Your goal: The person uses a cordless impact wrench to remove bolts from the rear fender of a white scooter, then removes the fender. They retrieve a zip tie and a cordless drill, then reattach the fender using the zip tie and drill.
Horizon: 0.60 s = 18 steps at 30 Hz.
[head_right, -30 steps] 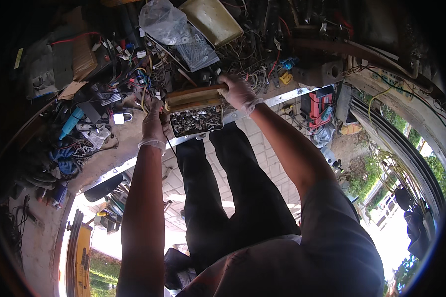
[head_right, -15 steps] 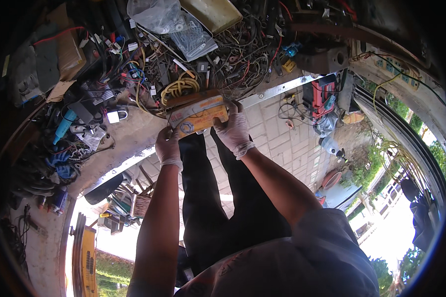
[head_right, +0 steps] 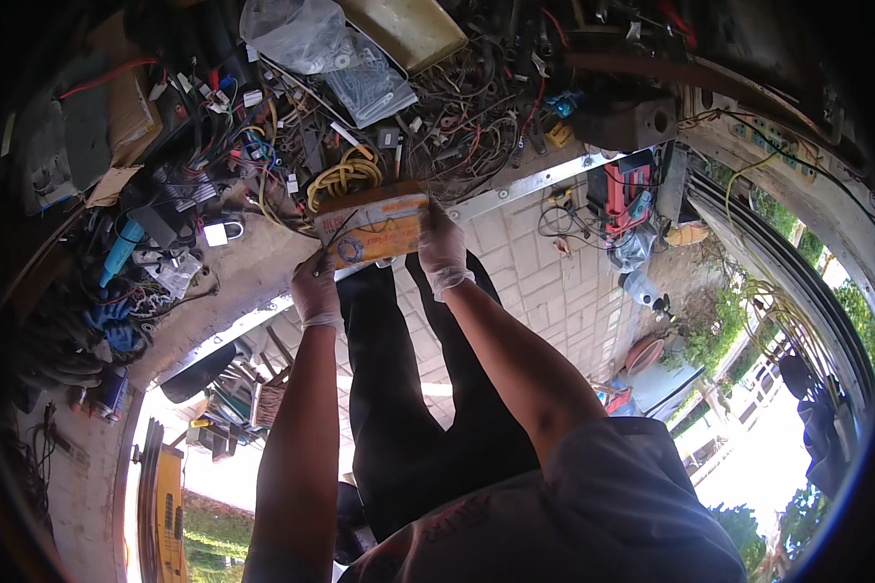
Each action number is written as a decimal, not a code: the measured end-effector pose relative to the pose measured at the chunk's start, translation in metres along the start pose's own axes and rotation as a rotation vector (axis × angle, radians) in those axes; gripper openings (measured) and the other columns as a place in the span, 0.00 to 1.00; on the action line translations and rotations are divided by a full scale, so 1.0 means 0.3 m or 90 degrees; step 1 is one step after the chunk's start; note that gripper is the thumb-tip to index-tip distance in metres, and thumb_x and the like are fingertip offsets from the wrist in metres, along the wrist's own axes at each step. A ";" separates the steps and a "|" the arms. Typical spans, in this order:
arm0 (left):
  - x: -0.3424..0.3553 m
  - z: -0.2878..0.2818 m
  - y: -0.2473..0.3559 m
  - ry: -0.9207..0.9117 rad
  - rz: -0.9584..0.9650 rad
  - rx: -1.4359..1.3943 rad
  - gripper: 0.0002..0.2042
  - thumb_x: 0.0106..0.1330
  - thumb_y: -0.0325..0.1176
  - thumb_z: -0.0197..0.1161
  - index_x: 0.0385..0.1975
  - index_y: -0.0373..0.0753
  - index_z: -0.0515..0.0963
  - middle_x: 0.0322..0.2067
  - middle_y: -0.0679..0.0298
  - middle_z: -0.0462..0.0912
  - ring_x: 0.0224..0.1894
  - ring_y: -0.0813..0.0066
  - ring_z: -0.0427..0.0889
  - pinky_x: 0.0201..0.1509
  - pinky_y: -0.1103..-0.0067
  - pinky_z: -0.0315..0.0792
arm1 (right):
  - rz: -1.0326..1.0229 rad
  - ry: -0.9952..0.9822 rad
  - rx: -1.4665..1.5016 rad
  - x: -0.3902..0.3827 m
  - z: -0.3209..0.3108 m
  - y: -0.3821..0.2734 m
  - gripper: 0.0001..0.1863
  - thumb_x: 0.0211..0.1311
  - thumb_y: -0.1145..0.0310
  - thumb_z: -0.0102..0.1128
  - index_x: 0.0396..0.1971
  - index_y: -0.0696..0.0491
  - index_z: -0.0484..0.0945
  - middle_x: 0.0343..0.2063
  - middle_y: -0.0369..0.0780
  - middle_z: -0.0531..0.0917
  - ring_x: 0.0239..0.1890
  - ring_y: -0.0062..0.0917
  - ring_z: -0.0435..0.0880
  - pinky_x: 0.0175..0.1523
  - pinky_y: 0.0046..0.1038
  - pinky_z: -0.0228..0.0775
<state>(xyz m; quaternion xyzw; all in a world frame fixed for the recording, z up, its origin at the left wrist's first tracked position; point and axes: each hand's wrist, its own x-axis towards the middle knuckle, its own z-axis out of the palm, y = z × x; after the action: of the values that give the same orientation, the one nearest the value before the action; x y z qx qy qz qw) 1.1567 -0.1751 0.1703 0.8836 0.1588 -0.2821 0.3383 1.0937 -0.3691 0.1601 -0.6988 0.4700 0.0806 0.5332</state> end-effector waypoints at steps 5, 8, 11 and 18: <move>-0.009 0.009 -0.043 -0.115 -0.153 -0.022 0.13 0.63 0.37 0.63 0.44 0.38 0.82 0.38 0.54 0.85 0.39 0.61 0.83 0.47 0.74 0.73 | 0.003 -0.059 -0.030 -0.002 -0.035 0.059 0.19 0.68 0.64 0.54 0.54 0.59 0.73 0.39 0.40 0.84 0.40 0.18 0.78 0.49 0.23 0.70; -0.024 0.029 -0.076 -0.084 -0.107 -0.124 0.15 0.65 0.38 0.63 0.45 0.35 0.82 0.39 0.54 0.86 0.41 0.68 0.84 0.48 0.75 0.73 | -0.004 -0.104 -0.043 0.018 -0.058 0.078 0.19 0.67 0.65 0.57 0.53 0.59 0.75 0.38 0.39 0.84 0.39 0.17 0.78 0.48 0.22 0.70; -0.019 0.027 -0.104 -0.101 -0.086 -0.130 0.17 0.64 0.39 0.64 0.46 0.33 0.81 0.39 0.55 0.86 0.41 0.72 0.82 0.48 0.76 0.73 | 0.033 -0.116 -0.047 0.034 -0.071 0.066 0.19 0.64 0.66 0.60 0.52 0.58 0.76 0.37 0.39 0.85 0.39 0.19 0.79 0.48 0.23 0.71; 0.088 0.000 -0.076 -0.108 -0.032 -0.119 0.18 0.64 0.42 0.64 0.42 0.32 0.81 0.36 0.52 0.84 0.39 0.65 0.82 0.46 0.73 0.73 | 0.142 -0.260 0.206 0.106 -0.084 -0.027 0.21 0.60 0.68 0.65 0.51 0.59 0.75 0.42 0.37 0.82 0.43 0.17 0.77 0.51 0.23 0.70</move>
<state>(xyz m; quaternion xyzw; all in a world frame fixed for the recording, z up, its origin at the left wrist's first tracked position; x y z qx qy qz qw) 1.1667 -0.1564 0.1427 0.8168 0.1773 -0.3484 0.4242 1.1071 -0.4080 0.1567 -0.5176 0.4337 0.2018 0.7094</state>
